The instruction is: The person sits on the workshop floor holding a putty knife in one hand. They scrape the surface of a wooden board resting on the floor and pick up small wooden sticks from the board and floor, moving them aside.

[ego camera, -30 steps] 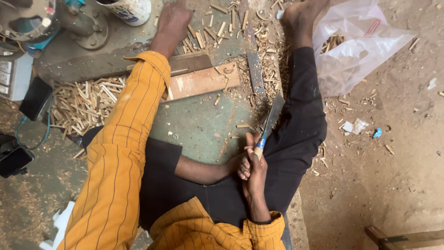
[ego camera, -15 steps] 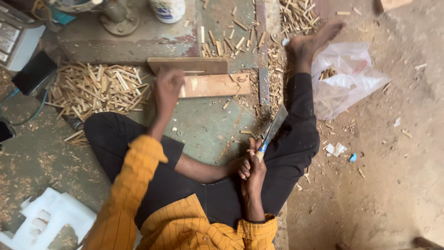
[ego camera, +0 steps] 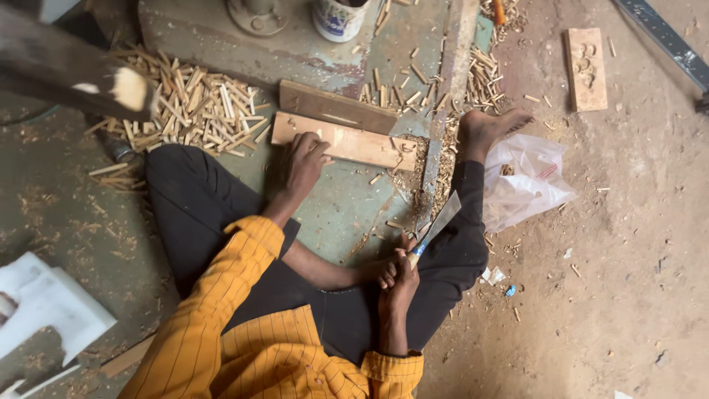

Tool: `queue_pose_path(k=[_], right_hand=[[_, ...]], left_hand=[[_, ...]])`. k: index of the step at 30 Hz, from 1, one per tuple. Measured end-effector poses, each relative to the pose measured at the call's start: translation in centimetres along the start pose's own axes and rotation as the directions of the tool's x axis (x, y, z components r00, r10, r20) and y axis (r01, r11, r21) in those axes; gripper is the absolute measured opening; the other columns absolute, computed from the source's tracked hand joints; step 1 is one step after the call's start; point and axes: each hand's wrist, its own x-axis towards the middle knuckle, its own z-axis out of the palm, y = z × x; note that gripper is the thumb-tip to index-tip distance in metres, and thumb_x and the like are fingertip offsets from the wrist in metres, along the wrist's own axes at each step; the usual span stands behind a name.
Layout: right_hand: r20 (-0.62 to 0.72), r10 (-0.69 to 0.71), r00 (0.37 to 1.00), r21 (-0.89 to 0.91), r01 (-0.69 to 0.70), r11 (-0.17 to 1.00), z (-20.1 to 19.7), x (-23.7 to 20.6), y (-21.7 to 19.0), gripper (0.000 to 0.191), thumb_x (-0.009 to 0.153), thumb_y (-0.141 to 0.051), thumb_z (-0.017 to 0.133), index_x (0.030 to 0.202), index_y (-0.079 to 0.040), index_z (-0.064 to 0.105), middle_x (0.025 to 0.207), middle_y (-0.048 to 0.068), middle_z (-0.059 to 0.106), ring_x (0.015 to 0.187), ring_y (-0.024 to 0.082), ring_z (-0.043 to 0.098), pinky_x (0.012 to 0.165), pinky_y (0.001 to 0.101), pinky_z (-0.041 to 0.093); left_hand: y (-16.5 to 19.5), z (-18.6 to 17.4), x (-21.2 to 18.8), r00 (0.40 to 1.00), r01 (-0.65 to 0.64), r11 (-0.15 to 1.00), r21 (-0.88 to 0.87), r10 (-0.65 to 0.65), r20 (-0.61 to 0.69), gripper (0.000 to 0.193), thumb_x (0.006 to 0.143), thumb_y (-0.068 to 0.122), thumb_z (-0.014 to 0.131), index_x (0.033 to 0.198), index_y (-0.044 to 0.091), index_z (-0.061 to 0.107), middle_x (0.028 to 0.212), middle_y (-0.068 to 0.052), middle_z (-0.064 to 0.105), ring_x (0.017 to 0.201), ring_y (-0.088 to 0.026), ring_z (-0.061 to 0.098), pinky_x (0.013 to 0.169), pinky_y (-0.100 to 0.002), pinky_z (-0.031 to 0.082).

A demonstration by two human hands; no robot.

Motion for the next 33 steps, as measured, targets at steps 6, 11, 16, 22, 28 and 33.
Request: queue_pose_path(k=[6, 11, 16, 22, 28, 33], right_hand=[[-0.046, -0.036, 0.998, -0.116, 0.03, 0.993, 1.4, -0.2, 0.0, 0.021, 0.101, -0.024, 0.054, 0.113, -0.007, 0.057, 0.063, -0.004, 0.037, 0.044, 0.007, 0.033, 0.038, 0.0228, 0.027], [-0.036, -0.069, 0.997, -0.176, 0.062, 0.983, 2.1, -0.5, 0.1, 0.021, 0.1, -0.023, 0.056, 0.115, -0.008, 0.059, 0.061, -0.005, 0.035, 0.043, 0.006, 0.031, 0.037, 0.0222, 0.025], [-0.041, -0.095, 0.995, -0.186, 0.086, 0.979, 1.9, -0.7, 0.1, 0.022, 0.102, -0.024, 0.056, 0.114, -0.004, 0.058, 0.063, -0.004, 0.038, 0.044, 0.006, 0.033, 0.038, 0.0227, 0.027], [-0.071, -0.055, 0.996, -0.147, 0.044, 0.988, 1.3, -0.6, 0.2, 0.022, 0.102, -0.023, 0.057, 0.115, -0.005, 0.058, 0.065, -0.004, 0.039, 0.046, 0.005, 0.034, 0.039, 0.0223, 0.027], [-0.049, -0.082, 0.995, -0.15, 0.074, 0.986, 1.0, -0.3, 0.4, 0.024, 0.102, -0.025, 0.054, 0.115, -0.005, 0.058, 0.064, -0.004, 0.038, 0.044, 0.006, 0.033, 0.038, 0.0222, 0.027], [-0.057, -0.065, 0.996, -0.149, 0.056, 0.987, 1.4, -0.4, 0.0, 0.023, 0.101, -0.024, 0.055, 0.114, -0.004, 0.058, 0.063, -0.004, 0.037, 0.043, 0.006, 0.032, 0.037, 0.0225, 0.026]], left_hand=[[-2.6, 0.4, 1.8, 0.998, -0.06, 0.997, 0.057, 0.062, -0.028, 0.028, 0.078, 0.011, 0.082, 0.105, 0.011, 0.074, 0.102, -0.002, 0.065, 0.101, -0.024, 0.06, 0.085, -0.04, 0.047], [-3.3, 0.3, 1.6, 0.996, -0.085, 0.996, 0.028, 0.086, -0.03, 0.029, 0.079, 0.012, 0.083, 0.107, 0.009, 0.074, 0.106, -0.003, 0.066, 0.104, -0.025, 0.06, 0.088, -0.04, 0.048], [-3.2, 0.0, 1.3, 0.999, -0.018, 1.0, -0.018, 0.019, 0.043, 0.034, 0.081, 0.015, 0.083, 0.113, 0.009, 0.073, 0.113, -0.003, 0.063, 0.107, -0.023, 0.058, 0.092, -0.037, 0.05], [-3.0, -0.4, 0.8, 0.997, -0.071, 0.982, 0.177, 0.071, 0.006, 0.039, 0.082, 0.022, 0.084, 0.117, 0.01, 0.072, 0.118, -0.002, 0.06, 0.11, -0.022, 0.056, 0.094, -0.045, 0.036], [-2.8, 0.1, 0.6, 0.991, -0.113, 0.956, 0.27, 0.126, -0.034, 0.037, 0.085, 0.021, 0.084, 0.119, 0.013, 0.072, 0.121, 0.004, 0.06, 0.116, -0.016, 0.054, 0.1, -0.046, 0.033], [-2.1, -0.8, 1.6, 0.997, 0.075, 0.997, 0.007, -0.075, 0.007, 0.038, 0.079, 0.018, 0.085, 0.114, 0.015, 0.073, 0.121, -0.001, 0.062, 0.115, -0.023, 0.054, 0.1, -0.042, 0.039]])
